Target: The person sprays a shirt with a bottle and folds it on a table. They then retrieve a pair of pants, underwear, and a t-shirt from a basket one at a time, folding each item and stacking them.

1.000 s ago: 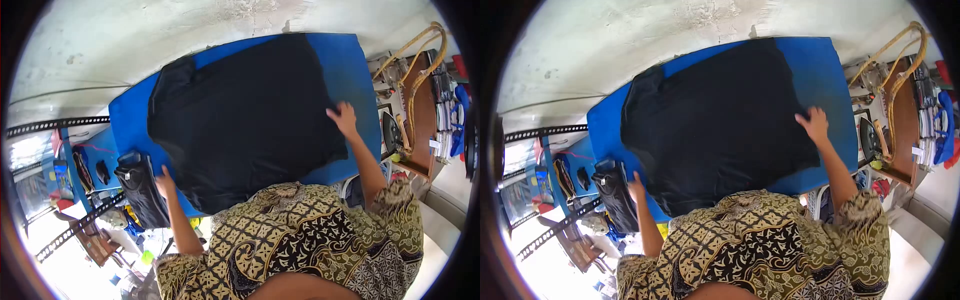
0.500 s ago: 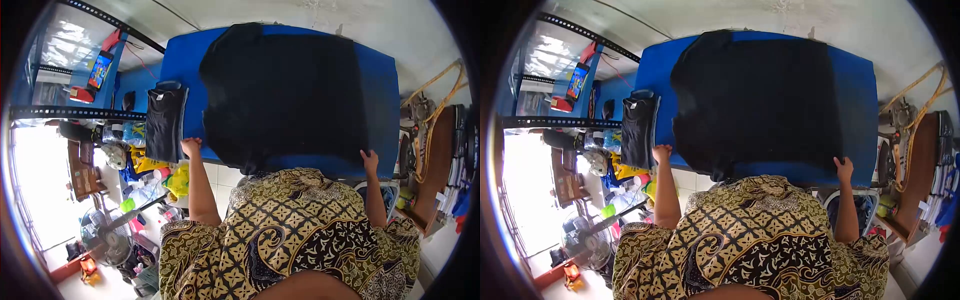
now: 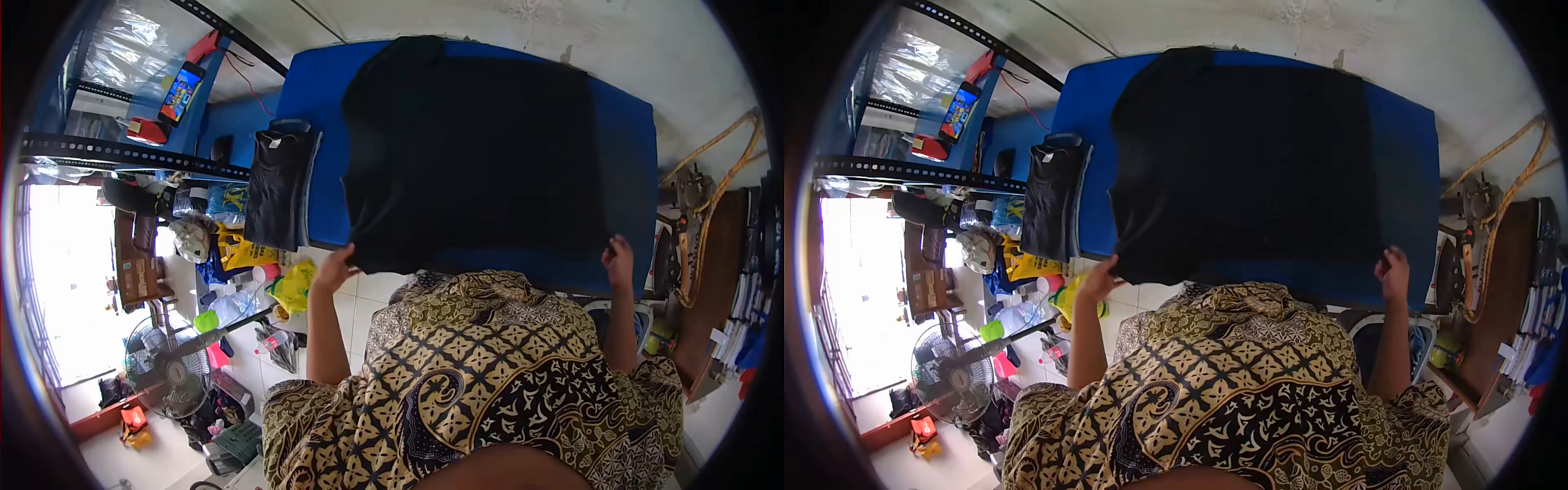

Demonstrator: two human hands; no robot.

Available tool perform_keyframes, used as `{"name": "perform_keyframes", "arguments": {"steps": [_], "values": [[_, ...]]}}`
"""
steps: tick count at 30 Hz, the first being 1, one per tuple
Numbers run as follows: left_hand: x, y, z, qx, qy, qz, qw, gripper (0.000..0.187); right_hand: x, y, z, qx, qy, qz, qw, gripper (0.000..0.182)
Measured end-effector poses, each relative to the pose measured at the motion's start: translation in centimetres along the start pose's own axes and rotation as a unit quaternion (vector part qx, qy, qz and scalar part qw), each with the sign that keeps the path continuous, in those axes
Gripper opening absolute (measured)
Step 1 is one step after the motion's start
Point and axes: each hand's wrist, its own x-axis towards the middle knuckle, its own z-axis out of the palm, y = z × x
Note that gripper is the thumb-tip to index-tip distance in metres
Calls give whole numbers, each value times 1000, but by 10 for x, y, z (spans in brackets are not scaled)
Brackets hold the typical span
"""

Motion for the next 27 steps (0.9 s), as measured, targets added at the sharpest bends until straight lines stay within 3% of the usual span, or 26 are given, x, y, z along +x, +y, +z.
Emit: {"name": "perform_keyframes", "arguments": {"steps": [4, 6, 8, 9, 10, 12, 13, 14, 15, 16, 18, 19, 20, 22, 23, 25, 26, 27], "values": [[41, 91, 8, -88, -272, 13, 958, 27, 67, -49, 13, 163, -90, -34, 982, 14], [66, 141, 40, -193, -476, 98, 852, 32, 101, -75, 37, 254, -66, -8, 965, 18], [41, 182, 102, -204, -229, 213, 928, 37, 100, -101, 63, 227, -87, -25, 970, 22], [51, 191, 104, -202, -234, 212, 927, 37, 91, -111, 76, 198, -110, -43, 973, 26], [66, 198, 98, -61, -132, 251, 957, 40, 79, -111, 87, 103, -89, -91, 987, 30], [93, 189, 82, 231, 69, 289, 926, 51, 56, -104, 106, -105, -35, -157, 981, 43], [109, 180, 66, 350, 86, 238, 902, 54, 51, -86, 106, -260, -42, -266, 927, 50], [125, 174, 51, 464, 102, 183, 861, 56, 47, -65, 110, -405, -51, -362, 838, 58], [134, 162, 45, 480, 86, 178, 855, 58, 28, -60, 120, -538, -67, -402, 738, 69], [143, 155, 42, 483, 82, 171, 855, 58, 22, -53, 125, -541, -67, -395, 740, 69], [153, 143, 40, 519, 130, 218, 817, 39, 21, -44, 131, -737, -75, -383, 552, 71], [155, 142, 40, 521, 127, 209, 818, 39, 31, -36, 128, -720, -68, -365, 586, 71], [104, 119, 43, 499, 88, 243, 827, 34, -15, -36, 79, -725, -58, -352, 589, 71], [91, 118, 47, 448, 37, 302, 840, 28, -11, -27, 66, -746, -7, -368, 554, 71], [86, 120, 45, 453, 31, 296, 840, 28, -11, -25, 61, -749, -7, -360, 556, 71], [78, 124, 33, 279, -50, 271, 920, 17, -7, -24, 54, -723, -10, -407, 558, 68], [73, 126, 25, 281, -55, 268, 920, 17, -6, -25, 52, -725, -8, -402, 559, 68], [69, 128, 15, 314, -53, 209, 925, 16, -5, -28, 50, -716, -24, -403, 569, 65]]}}
